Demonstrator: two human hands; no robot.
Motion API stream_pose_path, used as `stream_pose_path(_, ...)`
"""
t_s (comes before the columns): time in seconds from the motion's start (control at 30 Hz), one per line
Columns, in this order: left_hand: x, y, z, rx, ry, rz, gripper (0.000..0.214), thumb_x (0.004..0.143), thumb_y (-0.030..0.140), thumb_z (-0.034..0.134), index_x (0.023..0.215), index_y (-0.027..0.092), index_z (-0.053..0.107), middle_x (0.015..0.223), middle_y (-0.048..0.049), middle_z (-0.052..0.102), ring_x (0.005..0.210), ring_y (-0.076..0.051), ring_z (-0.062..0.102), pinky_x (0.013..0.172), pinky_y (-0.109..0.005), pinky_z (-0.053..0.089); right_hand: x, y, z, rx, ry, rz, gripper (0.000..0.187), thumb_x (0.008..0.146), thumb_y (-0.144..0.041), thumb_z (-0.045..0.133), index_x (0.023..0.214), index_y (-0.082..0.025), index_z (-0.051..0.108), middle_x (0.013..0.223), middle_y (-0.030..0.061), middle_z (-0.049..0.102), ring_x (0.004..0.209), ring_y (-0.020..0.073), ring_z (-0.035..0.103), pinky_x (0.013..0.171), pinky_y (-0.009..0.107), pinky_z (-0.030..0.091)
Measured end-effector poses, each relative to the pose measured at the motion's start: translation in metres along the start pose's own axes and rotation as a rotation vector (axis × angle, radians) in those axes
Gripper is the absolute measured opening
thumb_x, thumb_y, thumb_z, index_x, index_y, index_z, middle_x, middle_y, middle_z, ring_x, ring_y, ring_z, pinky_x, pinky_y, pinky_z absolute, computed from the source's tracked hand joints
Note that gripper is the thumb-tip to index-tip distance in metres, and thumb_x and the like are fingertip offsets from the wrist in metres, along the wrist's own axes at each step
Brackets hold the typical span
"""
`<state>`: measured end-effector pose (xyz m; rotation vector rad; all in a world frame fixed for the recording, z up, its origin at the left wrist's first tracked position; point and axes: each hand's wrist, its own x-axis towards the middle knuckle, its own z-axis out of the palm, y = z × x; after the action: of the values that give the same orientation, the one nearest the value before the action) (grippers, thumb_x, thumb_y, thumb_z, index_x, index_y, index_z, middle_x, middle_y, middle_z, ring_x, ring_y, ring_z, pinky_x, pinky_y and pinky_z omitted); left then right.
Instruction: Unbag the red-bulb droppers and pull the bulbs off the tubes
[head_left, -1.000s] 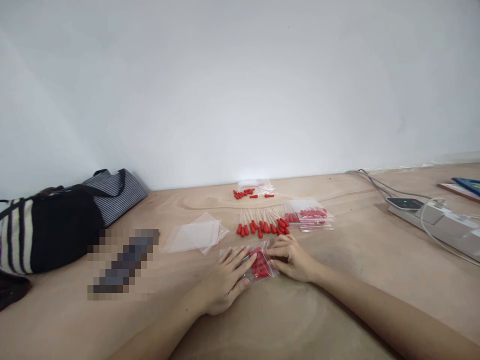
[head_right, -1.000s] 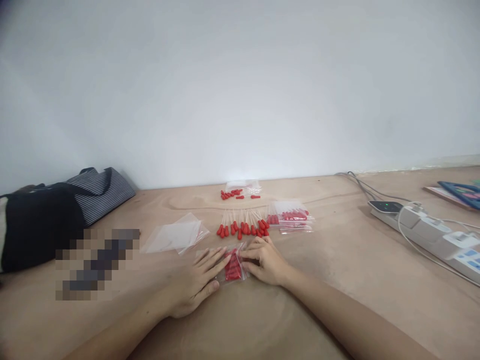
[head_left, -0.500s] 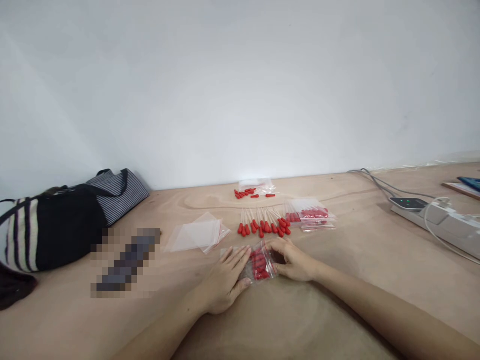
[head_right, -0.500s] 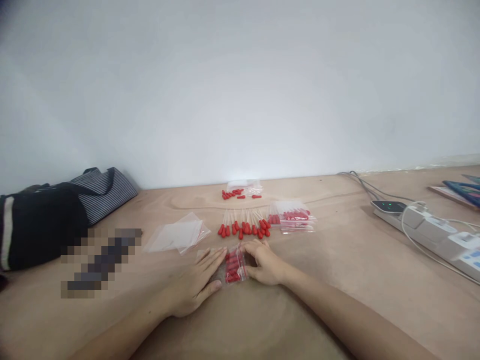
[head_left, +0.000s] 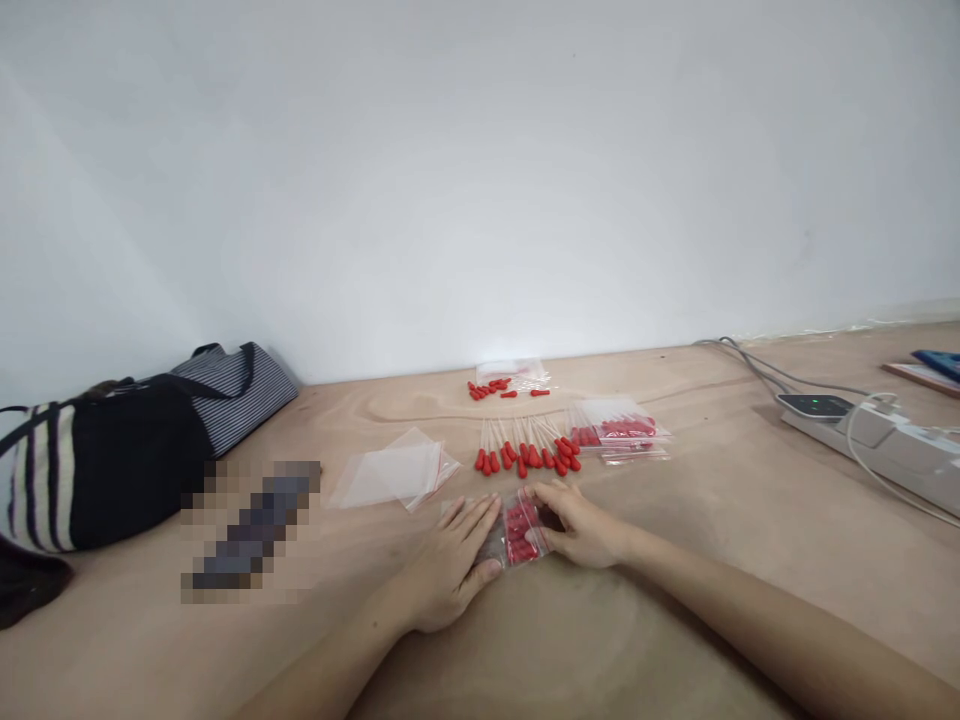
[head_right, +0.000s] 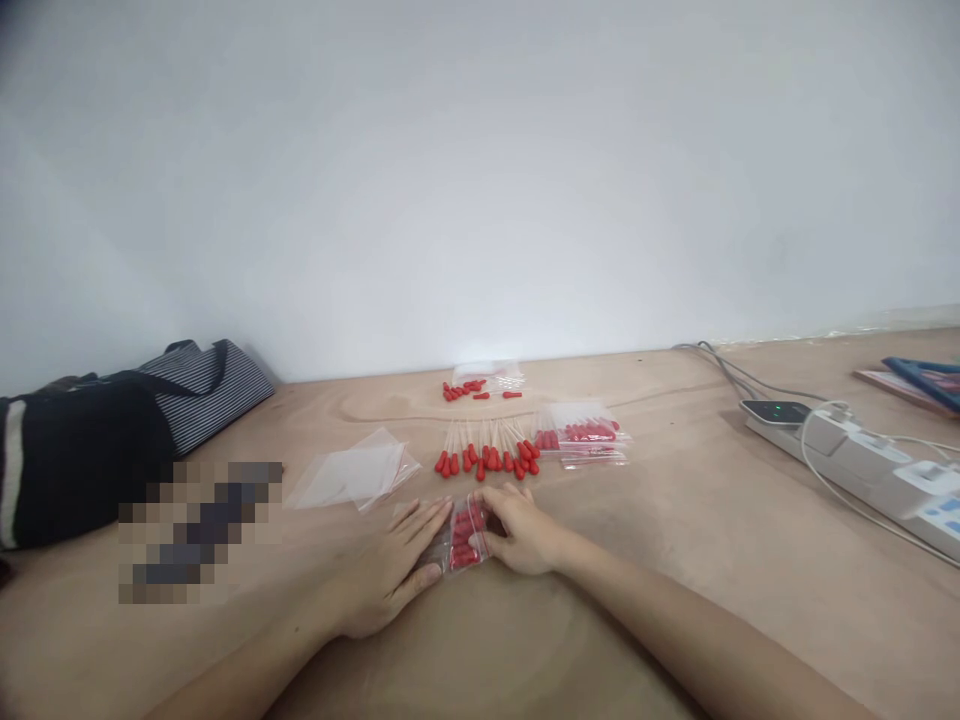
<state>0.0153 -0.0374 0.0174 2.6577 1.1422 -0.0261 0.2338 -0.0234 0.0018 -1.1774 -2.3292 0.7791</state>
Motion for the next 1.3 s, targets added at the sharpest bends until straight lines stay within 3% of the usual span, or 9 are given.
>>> stream_pose_path(0.23,-0.001,-0.001,0.001,-0.016,0.01,0.022,0.058,0.089,0.047,0.021,0.138,0.018,0.01,0.142,-0.0063,0.022,0.13,-0.024,0.018,0.106,-0.045,0.018,0.002,-0.001,0.008,-0.024,0.084,0.074,0.013,0.078,-0.03,0.049,0.075,-0.018,0.045,0.07,-0.001,0.054,0.068,0.014,0.047,0.075,0.036,0.034)
stream_pose_path(0.4,-0.002,-0.001,-0.001,-0.011,-0.009,0.021,0.056,0.089,0.047,0.02,0.137,0.02,0.011,0.142,-0.0051,0.021,0.13,-0.023,0.017,0.106,-0.044,0.017,-0.007,0.013,0.0,0.083,0.133,0.08,0.009,0.077,-0.027,0.051,0.08,-0.019,0.049,0.067,-0.0021,0.054,0.063,0.0117,0.048,0.068,0.03,0.037)
stream_pose_path(0.5,-0.004,-0.002,-0.002,-0.008,-0.019,0.016,0.056,0.089,0.048,0.019,0.137,0.021,0.012,0.142,-0.0038,0.019,0.13,-0.022,0.015,0.107,-0.044,0.015,-0.017,0.028,-0.021,0.209,0.118,0.084,0.016,0.075,-0.033,0.054,0.079,-0.018,0.05,0.069,-0.0008,0.054,0.061,0.0115,0.048,0.058,0.025,0.038)
stream_pose_path(0.63,-0.005,-0.003,-0.005,-0.004,-0.05,0.009,0.056,0.089,0.048,0.019,0.137,0.019,0.013,0.143,-0.005,0.016,0.131,-0.02,0.014,0.107,-0.043,0.013,-0.032,0.047,-0.065,0.297,0.142,0.052,0.025,0.071,-0.042,0.058,0.078,-0.018,0.055,0.077,0.0023,0.058,0.07,0.014,0.052,0.064,0.028,0.041)
stream_pose_path(0.8,-0.004,-0.002,-0.007,-0.022,-0.052,0.008,0.055,0.089,0.047,0.021,0.136,0.02,0.016,0.143,-0.0059,0.017,0.131,-0.021,0.015,0.107,-0.045,0.014,-0.039,0.064,-0.102,0.359,0.43,0.139,0.033,0.064,-0.047,0.063,0.077,-0.017,0.055,0.072,0.0034,0.06,0.065,0.0146,0.053,0.062,0.03,0.042)
stream_pose_path(0.9,-0.004,-0.003,-0.008,-0.02,-0.054,0.011,0.055,0.088,0.048,0.021,0.136,0.021,0.017,0.143,-0.0062,0.017,0.131,-0.022,0.015,0.106,-0.046,0.015,-0.026,0.064,-0.088,0.349,0.682,0.167,0.035,0.065,-0.048,0.061,0.078,-0.017,0.052,0.07,0.0036,0.06,0.061,0.014,0.053,0.058,0.028,0.04)
stream_pose_path(1.0,-0.003,-0.005,-0.006,-0.018,-0.051,0.018,0.055,0.088,0.048,0.021,0.136,0.021,0.016,0.143,-0.006,0.017,0.131,-0.022,0.015,0.106,-0.046,0.014,-0.003,0.055,-0.056,0.209,0.858,0.211,0.032,0.068,-0.049,0.056,0.077,-0.018,0.052,0.07,0.0043,0.061,0.064,0.016,0.054,0.06,0.029,0.04)
stream_pose_path(1.13,-0.003,-0.006,-0.004,-0.034,-0.024,0.032,0.054,0.089,0.047,0.022,0.136,0.024,0.015,0.142,-0.0053,0.018,0.13,-0.022,0.015,0.106,-0.046,0.015,0.021,0.041,-0.021,-0.086,0.877,0.335,0.028,0.073,-0.045,0.047,0.078,-0.019,0.054,0.073,0.0038,0.063,0.07,0.0182,0.056,0.076,0.038,0.033)
stream_pose_path(1.3,-0.004,-0.006,-0.005,-0.029,-0.039,0.027,0.055,0.088,0.048,0.022,0.136,0.022,0.016,0.142,-0.0058,0.018,0.13,-0.022,0.016,0.106,-0.047,0.015,0.033,0.037,-0.006,-0.342,0.788,0.447,0.029,0.075,-0.046,0.045,0.079,-0.019,0.054,0.068,0.002,0.063,0.071,0.0206,0.056,0.079,0.041,0.025)
